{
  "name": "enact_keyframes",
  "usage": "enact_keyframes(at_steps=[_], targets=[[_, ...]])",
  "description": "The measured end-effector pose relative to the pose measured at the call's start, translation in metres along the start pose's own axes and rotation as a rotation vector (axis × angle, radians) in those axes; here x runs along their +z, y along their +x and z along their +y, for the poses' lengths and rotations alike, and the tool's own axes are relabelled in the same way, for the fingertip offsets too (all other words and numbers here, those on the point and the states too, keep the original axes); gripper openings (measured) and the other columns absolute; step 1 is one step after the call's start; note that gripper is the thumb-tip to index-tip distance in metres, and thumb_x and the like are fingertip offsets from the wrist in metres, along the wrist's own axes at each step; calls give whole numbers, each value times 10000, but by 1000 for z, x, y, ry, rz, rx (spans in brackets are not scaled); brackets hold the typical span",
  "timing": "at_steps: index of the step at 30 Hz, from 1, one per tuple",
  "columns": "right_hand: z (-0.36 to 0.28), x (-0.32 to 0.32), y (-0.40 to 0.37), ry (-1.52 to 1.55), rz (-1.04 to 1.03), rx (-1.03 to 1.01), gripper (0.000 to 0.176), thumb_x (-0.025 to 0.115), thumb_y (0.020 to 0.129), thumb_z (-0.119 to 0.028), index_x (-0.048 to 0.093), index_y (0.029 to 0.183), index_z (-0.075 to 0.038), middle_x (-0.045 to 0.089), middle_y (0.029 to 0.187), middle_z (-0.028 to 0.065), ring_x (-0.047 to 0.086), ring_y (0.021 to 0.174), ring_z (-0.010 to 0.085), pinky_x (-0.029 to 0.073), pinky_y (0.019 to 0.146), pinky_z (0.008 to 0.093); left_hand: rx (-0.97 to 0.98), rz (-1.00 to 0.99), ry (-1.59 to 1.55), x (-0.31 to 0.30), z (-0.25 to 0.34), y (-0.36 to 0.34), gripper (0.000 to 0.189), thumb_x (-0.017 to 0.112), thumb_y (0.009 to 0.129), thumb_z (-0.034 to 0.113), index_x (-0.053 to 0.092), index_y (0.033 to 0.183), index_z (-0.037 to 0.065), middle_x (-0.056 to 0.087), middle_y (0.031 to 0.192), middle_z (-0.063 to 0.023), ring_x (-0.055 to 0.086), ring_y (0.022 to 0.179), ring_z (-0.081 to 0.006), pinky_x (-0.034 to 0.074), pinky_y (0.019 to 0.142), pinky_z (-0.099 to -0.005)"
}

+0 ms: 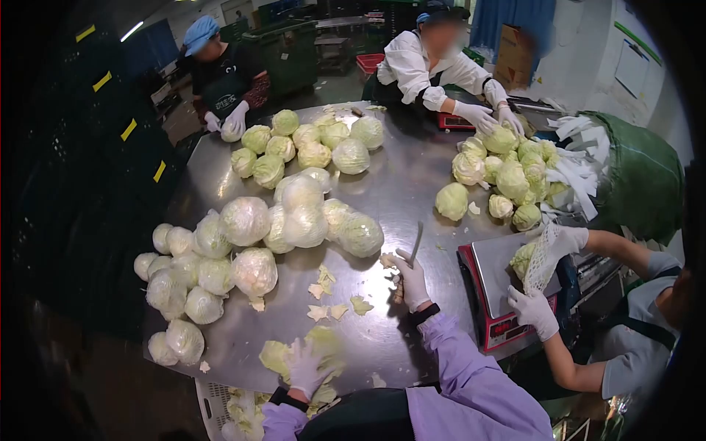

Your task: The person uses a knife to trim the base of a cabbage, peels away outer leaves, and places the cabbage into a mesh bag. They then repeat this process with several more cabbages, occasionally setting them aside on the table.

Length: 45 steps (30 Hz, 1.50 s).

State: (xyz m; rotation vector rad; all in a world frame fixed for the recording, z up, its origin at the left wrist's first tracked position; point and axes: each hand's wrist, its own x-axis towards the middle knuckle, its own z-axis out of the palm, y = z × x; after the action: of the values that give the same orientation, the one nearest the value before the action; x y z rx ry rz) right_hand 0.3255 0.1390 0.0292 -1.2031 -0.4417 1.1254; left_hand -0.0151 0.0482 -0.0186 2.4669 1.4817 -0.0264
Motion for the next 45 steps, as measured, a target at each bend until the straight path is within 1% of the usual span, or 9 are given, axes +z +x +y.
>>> enact_keyframes(at_steps=[6,10,13,15,18,23,26,30,45], targets=[[-20,34,87,-638,-71,-202,751,728,765,-363,445,1345,20,581,1232,227,623,1014,299,474,890,336,-511,24,-13,-2,-125,-138,710,671,745,520,477,1369,245,330,1480,-136,174,1396,-413,165,1092,-586],[6,35,137,-884,-8,-436,760,761,705,-403,505,1275,29,636,1119,230,639,990,309,486,847,346,-1137,-130,-6,-12,-168,-209,862,728,709,465,357,1442,202,291,1488,-190,220,1371,-426,231,1103,-505],[7,35,135,-845,-157,-229,618,762,710,-356,586,1173,12,645,1092,204,644,960,306,491,818,363,-973,379,-188,-8,-173,-216,933,774,701,339,288,1455,80,303,1468,-228,289,1334,-434,254,1104,-454],[-8,58,107,-1001,54,-545,513,751,725,-295,618,1127,-6,652,1059,178,642,917,324,495,776,366,-799,596,-308,-35,-159,-160,916,790,698,236,295,1441,30,347,1433,-244,310,1330,-404,255,1104,-442],[-22,108,78,-945,-177,-798,427,721,756,-182,608,1124,2,655,958,176,649,863,267,502,755,326,-614,713,-605,-98,-128,-51,860,786,715,197,331,1415,-8,374,1425,-204,345,1328,-333,279,1100,-387],[-2,184,58,-876,-556,-600,340,650,821,-248,623,1093,-45,646,1013,177,642,895,327,504,777,364,-390,664,-524,-84,-145,89,808,743,781,260,327,1415,-15,416,1403,-190,384,1309,-310,295,1091,-368],[31,210,53,-1054,-806,-663,416,643,828,-314,604,1170,-81,618,1134,157,617,983,321,486,843,390,-444,638,-1533,-63,-164,146,853,675,863,300,151,1484,43,423,1404,-149,431,1266,-252,362,1027,-344],[78,232,54,-1013,-754,-659,547,681,798,-395,571,1236,-86,530,1302,152,551,1134,320,461,923,381,-532,609,-1631,-82,-139,157,833,649,884,237,96,1496,124,346,1441,-126,432,1258,-257,440,951,-359],[73,109,-75,-936,-612,-355,580,837,646,-318,556,1051,-12,528,990,157,558,929,301,470,792,364,-495,411,-1508,-39,-32,16,755,828,702,104,318,1253,34,493,1159,-120,520,1051,-193,473,885,-315]])
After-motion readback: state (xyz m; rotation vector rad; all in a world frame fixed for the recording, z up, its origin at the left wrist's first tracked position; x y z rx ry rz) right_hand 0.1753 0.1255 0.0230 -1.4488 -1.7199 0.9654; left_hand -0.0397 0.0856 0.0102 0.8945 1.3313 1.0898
